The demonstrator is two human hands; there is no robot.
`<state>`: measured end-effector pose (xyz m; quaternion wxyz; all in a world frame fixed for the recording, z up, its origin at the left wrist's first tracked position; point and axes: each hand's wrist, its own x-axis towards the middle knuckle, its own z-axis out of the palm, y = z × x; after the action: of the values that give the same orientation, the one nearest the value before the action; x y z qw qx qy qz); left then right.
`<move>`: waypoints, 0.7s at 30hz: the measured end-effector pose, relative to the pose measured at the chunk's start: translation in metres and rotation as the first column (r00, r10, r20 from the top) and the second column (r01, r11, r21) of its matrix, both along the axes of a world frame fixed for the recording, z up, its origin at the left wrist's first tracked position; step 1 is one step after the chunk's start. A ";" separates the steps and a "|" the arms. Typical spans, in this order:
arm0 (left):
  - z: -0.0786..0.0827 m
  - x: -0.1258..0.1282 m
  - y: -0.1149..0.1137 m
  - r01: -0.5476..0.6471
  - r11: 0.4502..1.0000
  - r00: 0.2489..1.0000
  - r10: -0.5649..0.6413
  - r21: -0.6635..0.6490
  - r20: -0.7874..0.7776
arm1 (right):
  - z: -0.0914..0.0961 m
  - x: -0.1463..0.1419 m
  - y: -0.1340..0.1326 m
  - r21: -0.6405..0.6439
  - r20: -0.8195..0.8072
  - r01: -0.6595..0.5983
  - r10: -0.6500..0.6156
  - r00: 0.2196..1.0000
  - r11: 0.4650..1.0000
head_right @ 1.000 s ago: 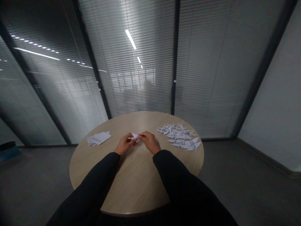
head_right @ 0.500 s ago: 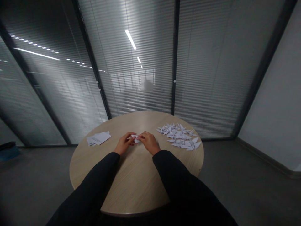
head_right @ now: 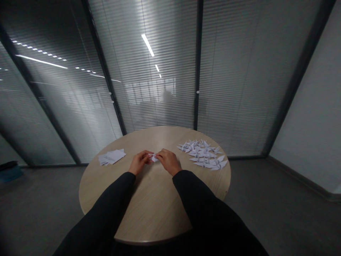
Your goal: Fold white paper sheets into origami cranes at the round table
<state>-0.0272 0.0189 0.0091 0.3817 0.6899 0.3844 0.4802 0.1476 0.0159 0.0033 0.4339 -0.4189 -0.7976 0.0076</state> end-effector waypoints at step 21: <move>-0.001 0.002 0.000 0.054 0.993 0.998 -0.056 -0.101 -0.012 | 0.002 -0.004 -0.006 -0.026 -0.016 -0.039 0.038 0.999 0.999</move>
<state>-0.0253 0.0185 0.0082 0.4263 0.6835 0.3919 0.4444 0.1439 0.0097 0.0053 0.4344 -0.4090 -0.8020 0.0297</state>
